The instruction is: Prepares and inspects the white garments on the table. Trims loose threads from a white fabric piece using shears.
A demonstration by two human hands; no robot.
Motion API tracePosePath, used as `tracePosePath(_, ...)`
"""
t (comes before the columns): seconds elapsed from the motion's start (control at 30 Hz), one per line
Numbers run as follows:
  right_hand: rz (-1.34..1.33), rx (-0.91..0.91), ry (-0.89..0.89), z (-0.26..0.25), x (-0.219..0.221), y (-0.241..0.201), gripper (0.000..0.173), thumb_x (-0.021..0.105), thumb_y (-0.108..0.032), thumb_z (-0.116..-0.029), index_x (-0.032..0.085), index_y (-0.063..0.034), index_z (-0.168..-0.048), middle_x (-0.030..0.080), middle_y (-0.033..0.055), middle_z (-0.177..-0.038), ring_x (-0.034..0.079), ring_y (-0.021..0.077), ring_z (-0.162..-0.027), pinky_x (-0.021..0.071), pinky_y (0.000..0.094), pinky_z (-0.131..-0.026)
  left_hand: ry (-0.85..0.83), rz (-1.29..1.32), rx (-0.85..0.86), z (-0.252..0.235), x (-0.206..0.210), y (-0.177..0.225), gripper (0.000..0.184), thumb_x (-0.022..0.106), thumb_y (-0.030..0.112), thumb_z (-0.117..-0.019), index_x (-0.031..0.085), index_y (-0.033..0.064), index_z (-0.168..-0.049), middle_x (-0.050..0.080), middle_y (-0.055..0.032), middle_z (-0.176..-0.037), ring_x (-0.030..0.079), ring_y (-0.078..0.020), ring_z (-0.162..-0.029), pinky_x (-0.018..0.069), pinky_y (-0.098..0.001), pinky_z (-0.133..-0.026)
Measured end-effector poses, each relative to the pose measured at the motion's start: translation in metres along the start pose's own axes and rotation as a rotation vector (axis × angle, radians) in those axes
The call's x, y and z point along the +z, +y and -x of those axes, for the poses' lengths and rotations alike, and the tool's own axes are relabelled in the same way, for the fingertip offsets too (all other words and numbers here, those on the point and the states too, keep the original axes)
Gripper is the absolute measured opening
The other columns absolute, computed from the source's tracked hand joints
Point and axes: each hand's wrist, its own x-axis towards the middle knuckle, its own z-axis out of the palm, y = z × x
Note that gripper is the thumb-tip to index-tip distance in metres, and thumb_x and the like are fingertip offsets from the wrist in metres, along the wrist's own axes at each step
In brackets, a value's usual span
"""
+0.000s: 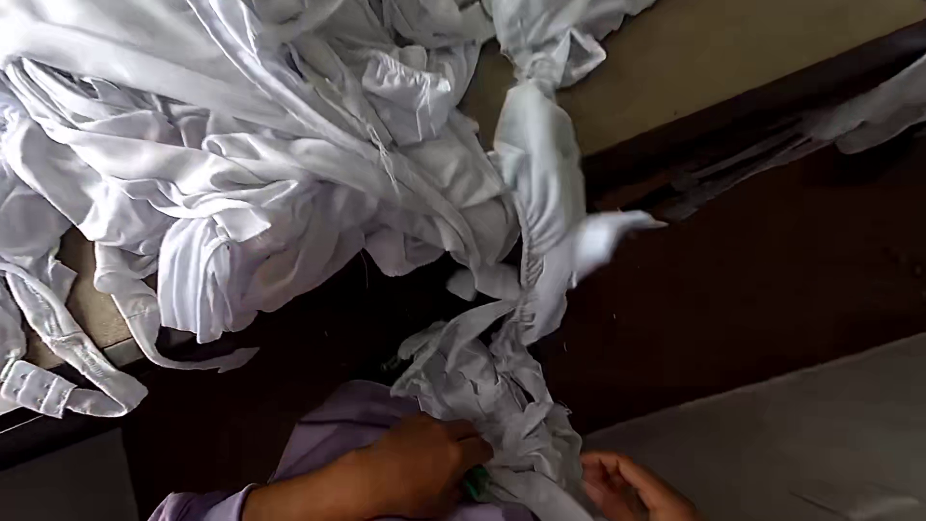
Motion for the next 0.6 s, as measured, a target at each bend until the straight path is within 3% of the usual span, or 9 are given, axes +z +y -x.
tracePosePath(0.07,0.081,0.026,0.180,-0.019,0.010,0.005,0.046,0.060,-0.028,-0.1005,0.061,0.0113,-0.123,0.065,0.0288,-0.116,0.066,0.0358,-0.102,0.0555,0.0506,-0.087,-0.089,0.030,-0.121,0.002,-0.007,-0.002,0.034,0.065,0.014,-0.0961,0.065,0.0049,-0.129,0.068,-0.0179,-0.125,0.070,-0.0374,-0.102,0.0569,-0.0581,-0.080)
tracePosePath(0.13,0.131,-0.042,0.353,-0.048,0.020,0.007,0.054,0.059,-0.042,-0.0972,0.064,0.0047,-0.123,0.067,0.0223,-0.118,0.067,0.0300,-0.104,0.0568,0.0477,-0.087,-0.085,0.014,-0.118,0.003,-0.011,-0.005,0.036,0.065,0.015,-0.0972,0.064,0.0054,-0.131,0.068,-0.0169,-0.126,0.070,-0.0359,-0.103,0.0570,-0.0561,-0.081)
tracePosePath(0.17,0.151,-0.080,0.411,-0.065,0.023,0.003,0.059,0.061,-0.046,-0.0945,0.064,0.0038,-0.125,0.067,0.0226,-0.120,0.067,0.0330,-0.108,0.0558,0.0529,-0.089,-0.063,0.002,-0.091,0.004,-0.011,-0.006,0.036,0.065,0.014,-0.0962,0.065,0.0049,-0.131,0.068,-0.0165,-0.125,0.071,-0.0351,-0.103,0.0575,-0.0548,-0.080)
tracePosePath(0.23,0.181,-0.142,0.431,-0.100,0.022,-0.014,0.067,0.067,-0.045,-0.0911,0.057,0.0040,-0.135,0.064,0.0254,-0.126,0.064,0.0403,-0.113,0.0518,0.0619,-0.092,-0.049,-0.015,-0.046,0.004,-0.011,-0.008,0.037,0.066,0.012,-0.0940,0.065,0.0044,-0.130,0.068,-0.0164,-0.125,0.071,-0.0350,-0.102,0.0577,-0.0540,-0.078)
tracePosePath(0.3,0.221,-0.113,0.393,-0.131,0.019,-0.032,0.080,0.071,-0.048,-0.0892,0.045,0.0014,-0.146,0.060,0.0262,-0.134,0.061,0.0420,-0.120,0.0504,0.0629,-0.096,-0.056,-0.017,-0.033,0.003,-0.010,-0.008,0.039,0.068,0.009,-0.0908,0.066,0.0040,-0.130,0.068,-0.0168,-0.125,0.071,-0.0359,-0.102,0.0575,-0.0549,-0.077)
tracePosePath(0.37,0.295,-0.101,0.385,-0.157,0.017,-0.041,0.084,0.080,-0.042,-0.0845,0.047,0.0019,-0.148,0.058,0.0325,-0.133,0.059,0.0499,-0.119,0.0476,0.0688,-0.095,-0.035,-0.025,-0.014,0.003,-0.011,-0.008,0.039,0.069,0.010,-0.0901,0.066,0.0042,-0.128,0.069,-0.0163,-0.125,0.071,-0.0349,-0.102,0.0580,-0.0539,-0.076)
tracePosePath(0.43,0.345,-0.119,0.395,-0.169,0.016,-0.044,0.065,0.085,-0.025,-0.0829,0.059,0.0009,-0.137,0.059,0.0340,-0.127,0.061,0.0537,-0.111,0.0481,0.0717,-0.087,0.050,-0.028,0.030,0.005,-0.012,-0.010,0.034,0.069,0.012,-0.0900,0.068,0.0035,-0.123,0.070,-0.0157,-0.122,0.072,-0.0323,-0.102,0.0584,-0.0513,-0.077)
tracePosePath(0.53,0.205,-0.247,0.472,-0.158,0.018,-0.040,0.029,0.074,-0.004,-0.0847,0.070,0.0034,-0.112,0.069,0.0222,-0.105,0.068,0.0339,-0.094,0.0541,0.0546,-0.080,0.299,-0.010,0.071,0.008,-0.017,-0.020,0.023,0.067,0.017,-0.0942,0.073,0.0043,-0.112,0.073,-0.0096,-0.110,0.072,-0.0208,-0.093,0.0594,-0.0397,-0.078)
tracePosePath(0.6,0.052,-0.350,0.519,-0.142,0.020,-0.037,0.023,0.065,-0.014,-0.0900,0.070,-0.0016,-0.109,0.068,0.0061,-0.101,0.064,0.0074,-0.090,0.0547,0.0251,-0.080,0.472,0.057,0.064,0.005,-0.024,-0.029,0.015,0.066,0.012,-0.0922,0.074,0.0034,-0.101,0.073,-0.0066,-0.100,0.070,-0.0140,-0.087,0.0593,-0.0322,-0.076)
